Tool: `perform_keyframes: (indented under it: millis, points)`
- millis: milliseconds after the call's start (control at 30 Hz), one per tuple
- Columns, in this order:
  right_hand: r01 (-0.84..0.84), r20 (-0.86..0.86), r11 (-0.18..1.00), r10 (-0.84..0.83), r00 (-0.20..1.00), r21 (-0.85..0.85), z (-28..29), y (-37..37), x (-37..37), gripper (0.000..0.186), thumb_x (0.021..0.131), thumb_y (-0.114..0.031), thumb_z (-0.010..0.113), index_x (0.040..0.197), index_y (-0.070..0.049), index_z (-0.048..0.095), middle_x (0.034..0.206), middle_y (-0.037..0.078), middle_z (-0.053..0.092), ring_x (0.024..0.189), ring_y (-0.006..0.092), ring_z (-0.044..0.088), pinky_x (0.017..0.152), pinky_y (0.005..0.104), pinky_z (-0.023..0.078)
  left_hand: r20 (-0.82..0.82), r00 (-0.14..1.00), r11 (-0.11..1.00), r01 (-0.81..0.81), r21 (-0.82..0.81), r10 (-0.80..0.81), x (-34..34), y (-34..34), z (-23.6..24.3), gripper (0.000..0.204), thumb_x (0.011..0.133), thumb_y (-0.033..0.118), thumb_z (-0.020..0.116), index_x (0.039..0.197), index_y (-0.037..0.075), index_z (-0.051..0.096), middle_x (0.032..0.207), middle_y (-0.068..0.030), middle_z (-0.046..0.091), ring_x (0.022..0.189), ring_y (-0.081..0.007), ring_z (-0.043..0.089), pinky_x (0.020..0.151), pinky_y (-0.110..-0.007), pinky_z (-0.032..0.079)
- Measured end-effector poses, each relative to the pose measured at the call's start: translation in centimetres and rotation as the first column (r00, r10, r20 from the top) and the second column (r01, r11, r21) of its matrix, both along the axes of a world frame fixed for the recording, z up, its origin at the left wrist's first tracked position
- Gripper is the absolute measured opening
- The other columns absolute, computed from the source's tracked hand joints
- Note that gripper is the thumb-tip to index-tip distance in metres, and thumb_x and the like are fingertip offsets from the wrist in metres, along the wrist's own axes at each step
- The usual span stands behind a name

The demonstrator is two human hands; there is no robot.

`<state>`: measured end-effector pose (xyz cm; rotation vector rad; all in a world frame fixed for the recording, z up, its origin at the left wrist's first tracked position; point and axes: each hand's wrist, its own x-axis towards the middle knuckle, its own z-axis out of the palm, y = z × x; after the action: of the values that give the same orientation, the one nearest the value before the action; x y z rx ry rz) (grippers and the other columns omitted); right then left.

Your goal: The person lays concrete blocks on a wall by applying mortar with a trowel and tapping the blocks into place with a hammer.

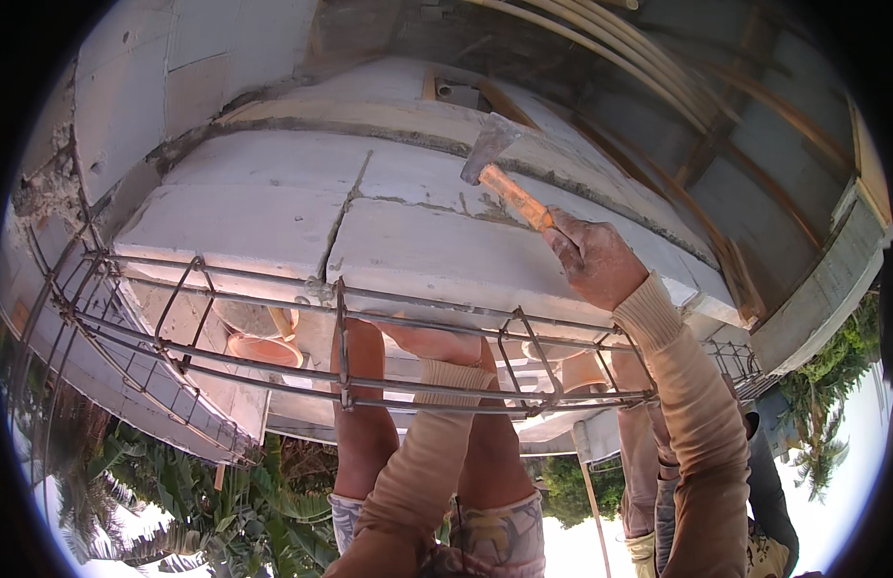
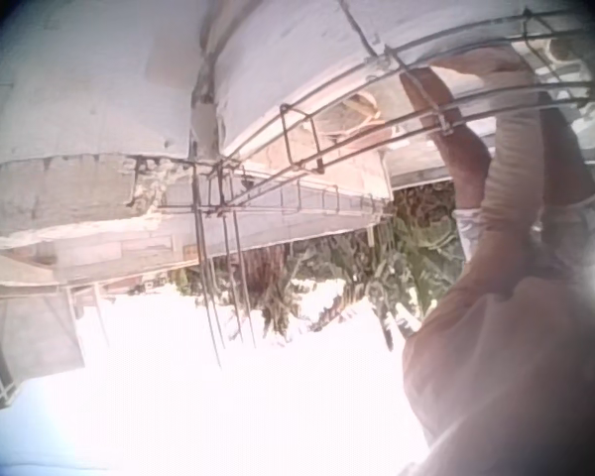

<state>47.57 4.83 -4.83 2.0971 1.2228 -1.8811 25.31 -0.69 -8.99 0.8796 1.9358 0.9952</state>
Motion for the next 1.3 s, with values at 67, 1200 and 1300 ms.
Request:
perform_keyframes:
  millis: [67, 1200, 1300]
  points:
    - [0.053, 0.085, 0.998, -0.051, 0.995, -0.017, 1.2, -0.2, 1.1, 0.042, 0.102, -0.018, 0.056, 0.135, 0.008, 0.054, 0.071, 0.027, 0.057, 0.061, 0.0279, 0.058, 0.069, 0.0364, 0.05, 0.022, 1.0, 1.0, -0.013, -0.003, 0.014, -0.2, 0.1, -0.1, 0.075, 0.101, 0.066, 0.03, 0.156, 0.015, 0.03, 0.159, -0.0091, 0.032, 0.143, -0.0296, 0.037, 0.116, -0.049, 0.038]
    - [-0.086, 0.067, 0.991, 0.093, 0.993, -0.103, 1.3, -4.3, 2.2, 0.038, 0.104, -0.022, 0.051, 0.132, 0.004, 0.055, 0.068, 0.021, 0.058, 0.059, 0.0302, 0.057, 0.059, 0.041, 0.047, 0.048, 0.999, 0.998, 0.0, -0.061, 0.003, -0.5, -1.4, -0.4, 0.068, 0.104, 0.06, 0.028, 0.154, 0.013, 0.032, 0.156, -0.011, 0.035, 0.138, -0.0316, 0.042, 0.109, -0.051, 0.046]
    - [-0.174, -0.029, 0.971, 0.172, 0.985, -0.166, 1.1, -3.6, 2.5, 0.037, 0.103, -0.022, 0.052, 0.128, 0.006, 0.054, 0.069, 0.022, 0.059, 0.063, 0.0359, 0.061, 0.061, 0.0443, 0.048, 0.008, 1.0, 0.999, -0.026, -0.047, 0.027, -0.9, -1.4, -0.6, 0.068, 0.105, 0.058, 0.028, 0.154, 0.011, 0.032, 0.156, -0.0114, 0.036, 0.137, -0.0313, 0.044, 0.108, -0.051, 0.047]
